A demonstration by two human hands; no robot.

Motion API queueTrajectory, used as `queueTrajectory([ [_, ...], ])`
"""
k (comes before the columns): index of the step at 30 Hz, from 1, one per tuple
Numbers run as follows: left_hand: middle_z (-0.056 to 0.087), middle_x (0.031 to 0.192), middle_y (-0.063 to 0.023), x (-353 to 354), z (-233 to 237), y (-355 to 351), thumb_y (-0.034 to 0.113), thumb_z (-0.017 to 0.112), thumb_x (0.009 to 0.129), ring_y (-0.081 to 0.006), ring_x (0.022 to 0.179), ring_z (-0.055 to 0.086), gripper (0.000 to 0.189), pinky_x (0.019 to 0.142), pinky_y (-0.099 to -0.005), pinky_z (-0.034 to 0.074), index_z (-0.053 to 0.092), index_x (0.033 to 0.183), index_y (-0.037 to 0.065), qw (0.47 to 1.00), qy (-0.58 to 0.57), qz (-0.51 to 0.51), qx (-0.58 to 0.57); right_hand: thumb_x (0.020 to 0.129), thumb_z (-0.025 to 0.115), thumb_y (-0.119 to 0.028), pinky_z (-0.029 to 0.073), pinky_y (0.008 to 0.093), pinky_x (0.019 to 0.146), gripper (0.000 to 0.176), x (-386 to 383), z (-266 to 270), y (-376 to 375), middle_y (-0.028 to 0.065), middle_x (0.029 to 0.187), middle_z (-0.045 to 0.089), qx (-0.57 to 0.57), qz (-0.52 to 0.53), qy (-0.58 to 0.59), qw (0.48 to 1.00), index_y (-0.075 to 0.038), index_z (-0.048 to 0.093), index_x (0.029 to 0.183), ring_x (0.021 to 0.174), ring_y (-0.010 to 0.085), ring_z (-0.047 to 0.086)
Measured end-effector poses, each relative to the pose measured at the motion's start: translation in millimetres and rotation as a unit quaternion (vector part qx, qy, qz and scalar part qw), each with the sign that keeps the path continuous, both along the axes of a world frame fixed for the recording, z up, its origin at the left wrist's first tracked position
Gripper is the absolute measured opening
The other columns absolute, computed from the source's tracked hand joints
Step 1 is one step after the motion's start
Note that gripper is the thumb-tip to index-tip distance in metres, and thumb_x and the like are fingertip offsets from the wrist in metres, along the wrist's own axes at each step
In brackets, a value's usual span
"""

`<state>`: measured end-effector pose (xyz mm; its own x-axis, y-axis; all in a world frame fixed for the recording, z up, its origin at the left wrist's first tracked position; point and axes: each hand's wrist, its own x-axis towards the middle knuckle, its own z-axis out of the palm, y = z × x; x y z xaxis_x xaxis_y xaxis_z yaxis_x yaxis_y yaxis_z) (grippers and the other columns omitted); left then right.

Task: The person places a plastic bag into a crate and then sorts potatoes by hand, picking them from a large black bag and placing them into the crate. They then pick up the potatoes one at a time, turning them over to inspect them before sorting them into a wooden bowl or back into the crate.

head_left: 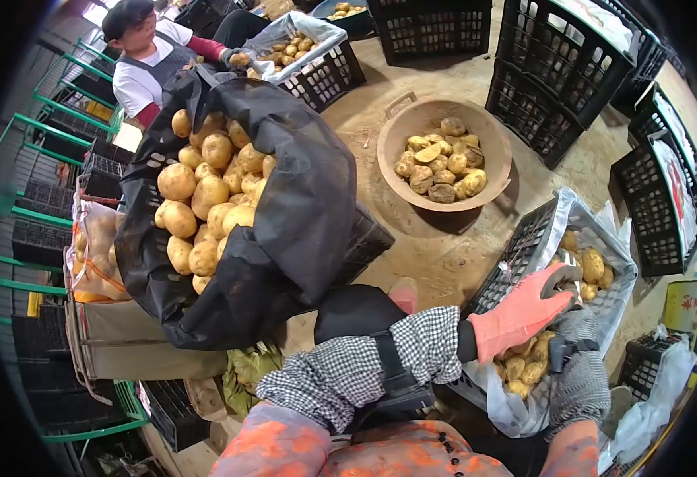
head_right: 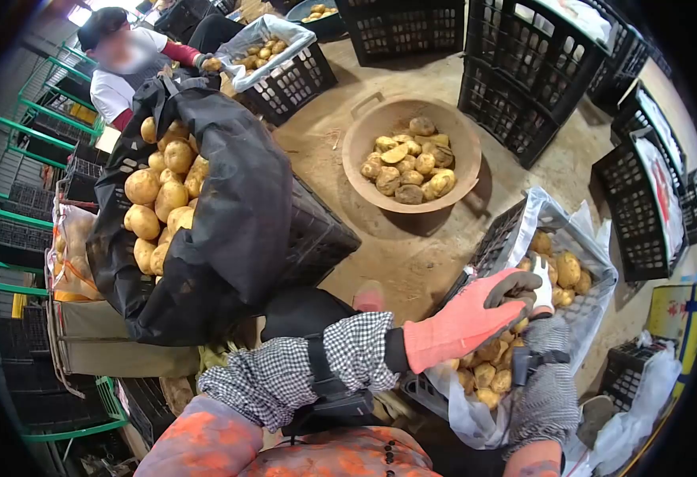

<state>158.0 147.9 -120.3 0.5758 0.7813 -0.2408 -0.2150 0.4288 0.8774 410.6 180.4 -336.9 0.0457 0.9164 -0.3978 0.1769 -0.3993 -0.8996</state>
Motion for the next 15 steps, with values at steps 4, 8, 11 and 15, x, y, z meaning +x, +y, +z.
queueTrajectory([
  [4,0.056,0.124,-0.0116,9,-24,-12,0.013,0.058,0.091,-0.0161,0.112,0.052,0.052,0.096,-0.0282,0.043,0.04,0.138,0.001,0.983,0.091,0.128,0.09,0.069,0.083,-0.018,0.048,0.0333,0.094,0.069,-23,116,-32,0.0099,0.117,0.059,0.073,0.025,-0.078,0.994,-0.004,0.049,0.128,0.107,0.0203,0.058],
  [8,0.042,0.139,-0.0214,10,-17,-23,0.018,0.064,0.085,-0.0297,0.128,0.042,0.066,0.109,-0.0366,0.032,0.034,0.14,-0.003,0.991,0.075,0.033,0.103,0.068,0.083,-0.018,0.045,0.034,0.096,0.077,-39,215,-98,0.0129,0.119,0.057,0.177,0.047,-0.132,0.974,-0.002,0.045,0.133,0.11,0.022,0.056],
  [11,0.044,0.135,-0.0226,20,-2,-49,0.022,0.069,0.081,-0.0336,0.126,0.044,0.073,0.107,-0.0393,0.035,0.033,0.141,0.0,0.966,0.119,-0.064,0.222,0.064,0.085,-0.027,0.044,0.0361,0.097,0.087,-50,228,-140,0.0167,0.126,0.053,0.209,0.006,-0.106,0.972,-0.002,0.042,0.135,0.114,0.0268,0.055],
  [15,0.055,0.119,-0.0259,29,1,-64,0.033,0.068,0.082,-0.0399,0.109,0.056,0.065,0.091,-0.0441,0.047,0.041,0.132,0.0,0.906,0.244,-0.084,0.336,0.064,0.084,-0.026,0.045,0.0408,0.097,0.088,-62,231,-170,0.022,0.128,0.05,0.254,0.087,-0.254,0.929,-0.004,0.04,0.137,0.116,0.0387,0.053],
])
